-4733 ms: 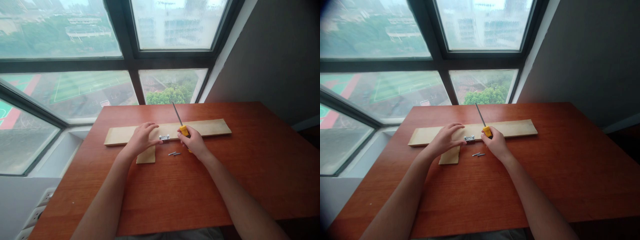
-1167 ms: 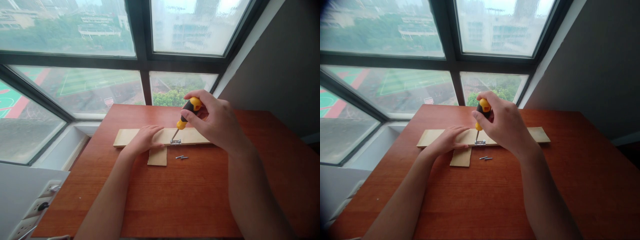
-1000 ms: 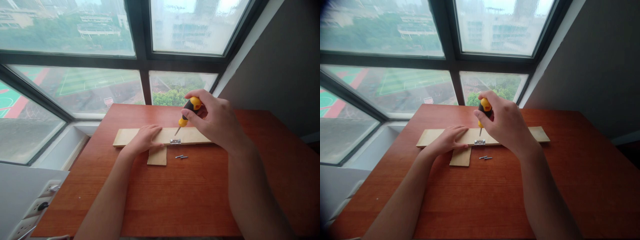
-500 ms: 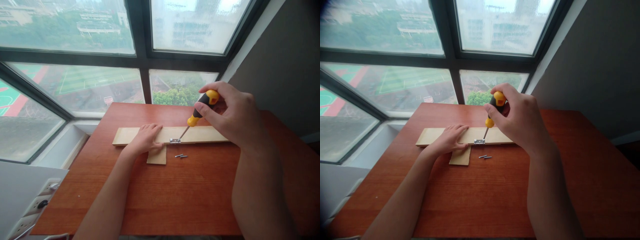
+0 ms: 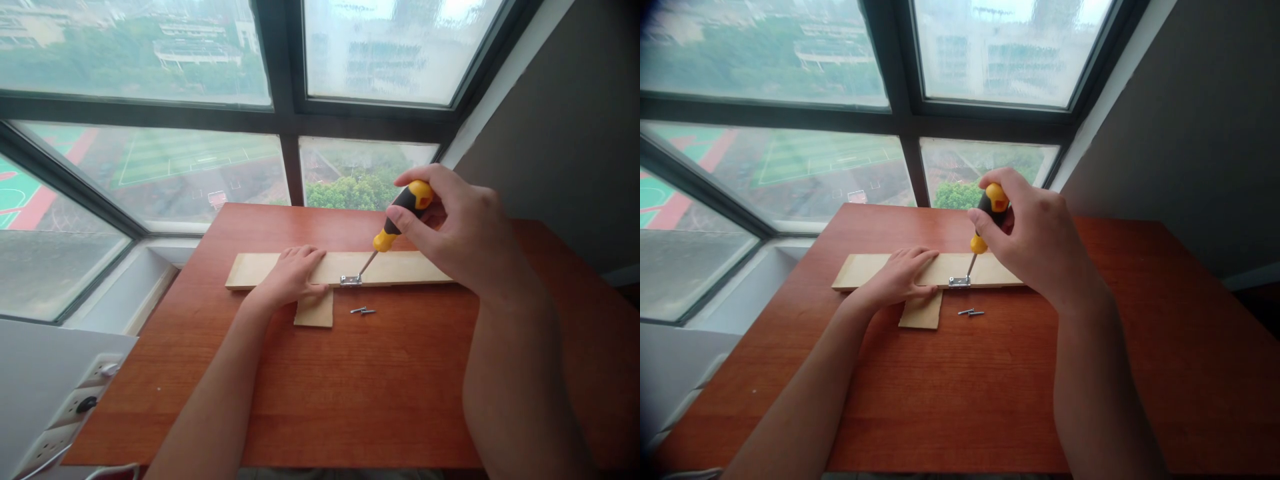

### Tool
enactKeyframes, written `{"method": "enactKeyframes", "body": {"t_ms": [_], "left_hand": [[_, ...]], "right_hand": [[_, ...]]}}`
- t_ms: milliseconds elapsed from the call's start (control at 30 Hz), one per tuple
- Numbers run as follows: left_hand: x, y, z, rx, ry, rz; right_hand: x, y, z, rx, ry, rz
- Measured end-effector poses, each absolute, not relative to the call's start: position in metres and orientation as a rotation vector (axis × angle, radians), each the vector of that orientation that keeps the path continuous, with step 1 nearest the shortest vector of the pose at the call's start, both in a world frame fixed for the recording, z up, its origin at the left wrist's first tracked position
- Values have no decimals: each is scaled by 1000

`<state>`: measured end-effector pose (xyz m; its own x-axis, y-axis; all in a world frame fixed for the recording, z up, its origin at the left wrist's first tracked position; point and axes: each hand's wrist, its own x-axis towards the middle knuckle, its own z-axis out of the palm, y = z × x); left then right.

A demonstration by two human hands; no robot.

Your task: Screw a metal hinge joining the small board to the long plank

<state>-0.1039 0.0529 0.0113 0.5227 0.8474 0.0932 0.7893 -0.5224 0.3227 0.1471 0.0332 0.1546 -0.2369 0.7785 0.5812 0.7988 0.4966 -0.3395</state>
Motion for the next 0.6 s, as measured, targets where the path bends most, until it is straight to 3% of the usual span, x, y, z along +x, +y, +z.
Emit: {"method": "enactKeyframes", "body": {"t_ms": [400, 600], "left_hand": [[-102, 53, 13, 2518, 1388, 346], [-102, 53, 13, 2524, 1393, 339]], "right_hand": [[142, 32, 154, -1339, -2057, -138], [133, 28, 156, -1098, -2131, 52]]}}
